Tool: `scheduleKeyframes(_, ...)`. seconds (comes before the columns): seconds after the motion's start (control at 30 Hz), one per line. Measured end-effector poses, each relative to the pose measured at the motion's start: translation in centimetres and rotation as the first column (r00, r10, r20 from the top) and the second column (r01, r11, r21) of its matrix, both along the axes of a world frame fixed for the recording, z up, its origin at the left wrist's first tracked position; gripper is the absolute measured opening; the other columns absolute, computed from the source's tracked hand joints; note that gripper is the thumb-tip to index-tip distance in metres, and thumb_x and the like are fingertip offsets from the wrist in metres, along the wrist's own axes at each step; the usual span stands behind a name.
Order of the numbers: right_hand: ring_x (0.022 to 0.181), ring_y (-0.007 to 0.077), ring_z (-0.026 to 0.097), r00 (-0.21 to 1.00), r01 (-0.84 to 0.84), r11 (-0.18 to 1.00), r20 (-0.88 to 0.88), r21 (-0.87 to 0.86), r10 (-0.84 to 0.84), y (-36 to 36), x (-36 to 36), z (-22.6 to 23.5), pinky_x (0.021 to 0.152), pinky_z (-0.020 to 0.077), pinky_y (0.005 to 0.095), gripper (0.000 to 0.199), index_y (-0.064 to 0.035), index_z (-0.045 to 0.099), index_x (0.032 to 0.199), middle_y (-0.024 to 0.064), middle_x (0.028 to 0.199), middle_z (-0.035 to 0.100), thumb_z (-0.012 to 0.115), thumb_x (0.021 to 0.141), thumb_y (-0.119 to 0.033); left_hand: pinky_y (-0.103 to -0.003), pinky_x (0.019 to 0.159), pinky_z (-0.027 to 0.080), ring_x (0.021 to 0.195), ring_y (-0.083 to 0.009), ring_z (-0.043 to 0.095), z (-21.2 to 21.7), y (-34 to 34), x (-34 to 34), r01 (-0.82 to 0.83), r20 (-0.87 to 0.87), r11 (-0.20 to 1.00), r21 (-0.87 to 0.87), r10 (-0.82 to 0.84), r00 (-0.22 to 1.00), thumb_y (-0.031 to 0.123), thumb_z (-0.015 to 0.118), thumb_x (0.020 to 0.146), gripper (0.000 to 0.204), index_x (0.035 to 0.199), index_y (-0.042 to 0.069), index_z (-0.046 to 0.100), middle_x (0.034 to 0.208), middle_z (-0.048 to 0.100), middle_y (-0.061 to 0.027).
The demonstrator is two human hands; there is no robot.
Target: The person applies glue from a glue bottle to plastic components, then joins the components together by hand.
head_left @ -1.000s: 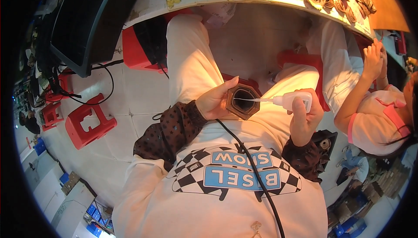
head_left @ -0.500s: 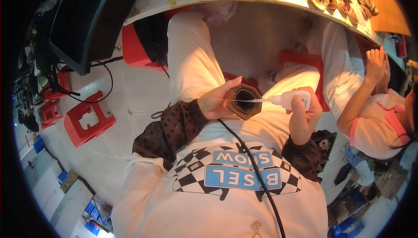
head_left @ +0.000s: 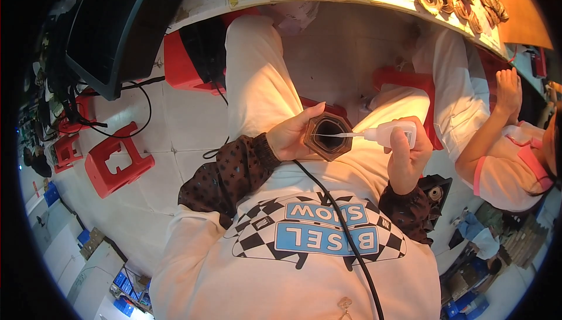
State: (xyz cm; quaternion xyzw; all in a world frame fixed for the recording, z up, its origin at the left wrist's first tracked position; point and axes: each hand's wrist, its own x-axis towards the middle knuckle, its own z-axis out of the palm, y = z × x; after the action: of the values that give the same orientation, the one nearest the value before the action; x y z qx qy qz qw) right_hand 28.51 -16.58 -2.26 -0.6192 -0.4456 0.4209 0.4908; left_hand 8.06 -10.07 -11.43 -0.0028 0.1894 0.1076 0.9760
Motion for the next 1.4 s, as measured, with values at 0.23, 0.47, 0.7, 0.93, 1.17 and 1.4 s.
scheduleKeyframes(0.23, 0.061, 0.0058, 0.046, 1.0, 0.0, 1.0, 0.006, 0.003, 0.0, 0.1, -0.2, 0.1, 0.054, 0.0364, 0.0201, 0.02, -0.0007, 0.054, 0.085, 0.0037, 0.075, 0.057, 0.054, 0.091, -0.02, -0.039, 0.096, 0.046, 0.106, -0.0214, 0.058, -0.1, 0.0, 0.0, 0.01, -0.034, 1.0, -0.012, -0.011, 0.999, 0.052, 0.047, 0.093, 0.055, 0.116, 0.003, 0.057, 0.114, 0.061, -0.0115)
scheduleKeyframes(0.47, 0.06, 0.0056, 0.046, 1.0, 0.009, 1.0, 0.011, 0.002, -0.009, 0.2, -0.1, 0.0, 0.054, 0.0356, 0.0201, 0.02, -0.0008, 0.054, 0.084, 0.0035, 0.074, 0.057, 0.053, 0.092, -0.019, -0.04, 0.096, 0.046, 0.108, -0.022, 0.057, -0.2, 0.1, -0.1, 0.003, 0.028, 1.0, -0.019, -0.002, 1.0, 0.052, 0.046, 0.093, 0.055, 0.117, 0.004, 0.057, 0.115, 0.06, -0.0119)
scheduleKeyframes(0.7, 0.059, 0.0053, 0.044, 1.0, 0.019, 1.0, -0.002, 0.02, -0.019, 0.2, -0.1, -0.2, 0.053, 0.0336, 0.0198, 0.02, -0.0005, 0.055, 0.084, 0.0035, 0.073, 0.057, 0.054, 0.092, -0.018, -0.04, 0.097, 0.045, 0.108, -0.0229, 0.057, -0.3, 0.1, -0.1, 0.008, 0.048, 0.999, -0.034, -0.007, 0.999, 0.053, 0.044, 0.094, 0.056, 0.118, 0.004, 0.057, 0.116, 0.06, -0.0122)
scheduleKeyframes(0.93, 0.059, 0.0048, 0.044, 0.999, 0.023, 1.0, -0.026, 0.009, -0.023, 0.3, -0.1, -0.2, 0.052, 0.0329, 0.0195, 0.021, -0.0013, 0.056, 0.084, 0.0033, 0.073, 0.057, 0.054, 0.092, -0.021, -0.039, 0.097, 0.045, 0.108, -0.0224, 0.057, -0.4, 0.1, 0.0, 0.006, 0.134, 0.999, -0.052, 0.001, 0.991, 0.052, 0.043, 0.094, 0.056, 0.117, 0.003, 0.057, 0.116, 0.06, -0.012)
scheduleKeyframes(1.17, 0.059, 0.0045, 0.043, 0.999, 0.043, 0.999, -0.016, 0.032, -0.043, 0.4, 0.1, -0.5, 0.052, 0.0321, 0.0192, 0.021, -0.0014, 0.056, 0.086, 0.0034, 0.073, 0.057, 0.054, 0.093, -0.021, -0.039, 0.098, 0.044, 0.109, -0.022, 0.057, -0.2, 0.3, -0.2, -0.016, 0.114, 0.999, -0.041, 0.021, 0.993, 0.053, 0.043, 0.094, 0.057, 0.119, 0.003, 0.056, 0.117, 0.059, -0.0123)
scheduleKeyframes(1.4, 0.057, 0.0064, 0.042, 0.869, 0.193, 0.98, -0.454, -0.056, -0.197, 1.4, 0.7, -2.8, 0.05, 0.0315, 0.0219, 0.023, -0.0016, 0.055, 0.085, 0.0028, 0.07, 0.055, 0.054, 0.092, -0.024, -0.036, 0.087, 0.05, 0.102, -0.0191, 0.059, 1.0, -0.3, -1.0, -0.098, -0.163, 0.995, -0.028, 0.093, 0.982, 0.051, 0.042, 0.095, 0.054, 0.122, 0.006, 0.053, 0.114, 0.06, -0.01)
